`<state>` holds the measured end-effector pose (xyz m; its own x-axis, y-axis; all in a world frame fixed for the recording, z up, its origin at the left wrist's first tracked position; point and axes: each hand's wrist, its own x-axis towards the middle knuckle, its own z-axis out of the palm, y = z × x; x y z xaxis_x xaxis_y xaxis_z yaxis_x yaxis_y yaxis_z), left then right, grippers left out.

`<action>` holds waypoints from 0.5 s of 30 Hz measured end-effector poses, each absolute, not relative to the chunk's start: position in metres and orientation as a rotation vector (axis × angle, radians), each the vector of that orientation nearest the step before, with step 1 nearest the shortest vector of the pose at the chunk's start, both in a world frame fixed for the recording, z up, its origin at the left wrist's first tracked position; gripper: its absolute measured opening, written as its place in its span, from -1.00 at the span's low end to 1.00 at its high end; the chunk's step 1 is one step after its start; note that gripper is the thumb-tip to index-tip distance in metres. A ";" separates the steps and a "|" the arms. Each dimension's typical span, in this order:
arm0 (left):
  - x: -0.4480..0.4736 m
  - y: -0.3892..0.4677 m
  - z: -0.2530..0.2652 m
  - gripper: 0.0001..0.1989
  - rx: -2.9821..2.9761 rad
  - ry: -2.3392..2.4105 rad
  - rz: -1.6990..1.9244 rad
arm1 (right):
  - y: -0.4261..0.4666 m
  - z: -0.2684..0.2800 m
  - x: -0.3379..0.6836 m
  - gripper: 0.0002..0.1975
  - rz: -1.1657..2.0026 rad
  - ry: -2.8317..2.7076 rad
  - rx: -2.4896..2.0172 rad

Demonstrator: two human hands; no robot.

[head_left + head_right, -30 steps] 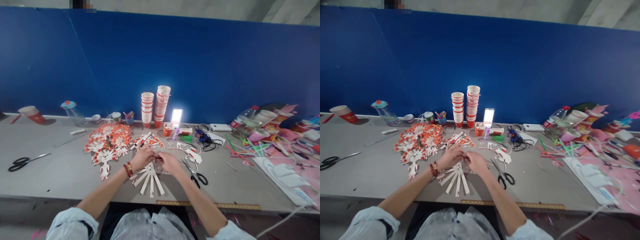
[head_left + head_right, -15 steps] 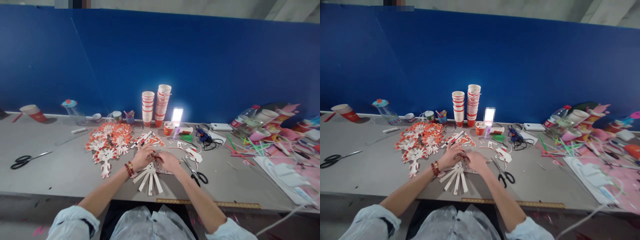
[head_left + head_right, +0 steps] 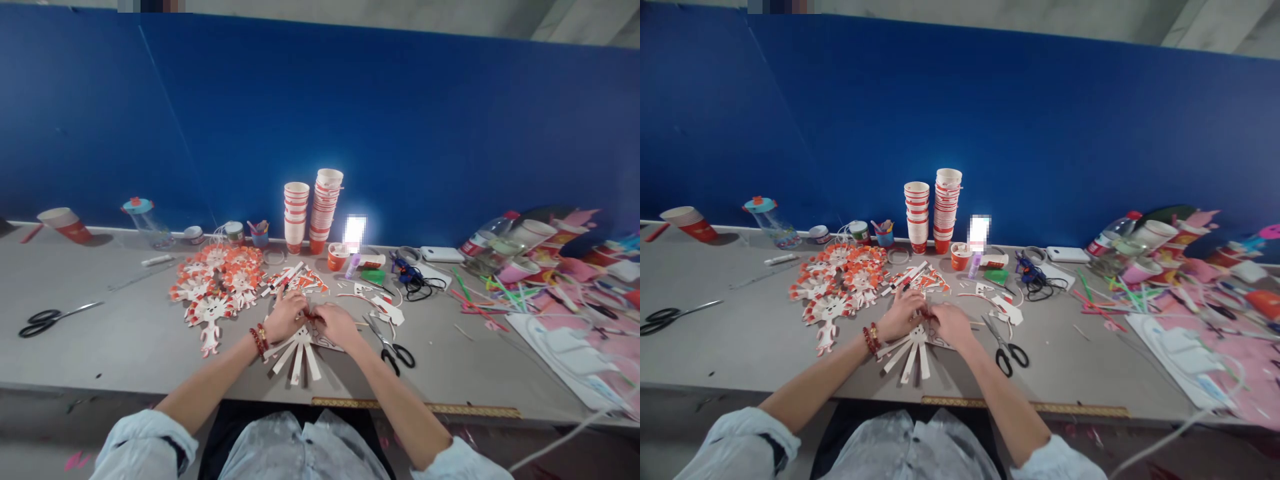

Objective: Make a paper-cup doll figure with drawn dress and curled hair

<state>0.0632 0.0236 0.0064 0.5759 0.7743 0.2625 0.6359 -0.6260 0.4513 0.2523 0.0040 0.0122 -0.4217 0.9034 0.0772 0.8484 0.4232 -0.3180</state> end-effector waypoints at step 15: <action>0.068 0.026 0.000 -0.86 2.502 1.188 0.568 | 0.003 0.013 0.252 -0.86 0.350 -2.475 -1.482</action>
<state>0.0684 0.0265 -0.0002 0.5767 0.7877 0.2167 0.6635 -0.6063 0.4384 0.2518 0.0031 0.0126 -0.4595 0.8848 0.0778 0.8285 0.4585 -0.3214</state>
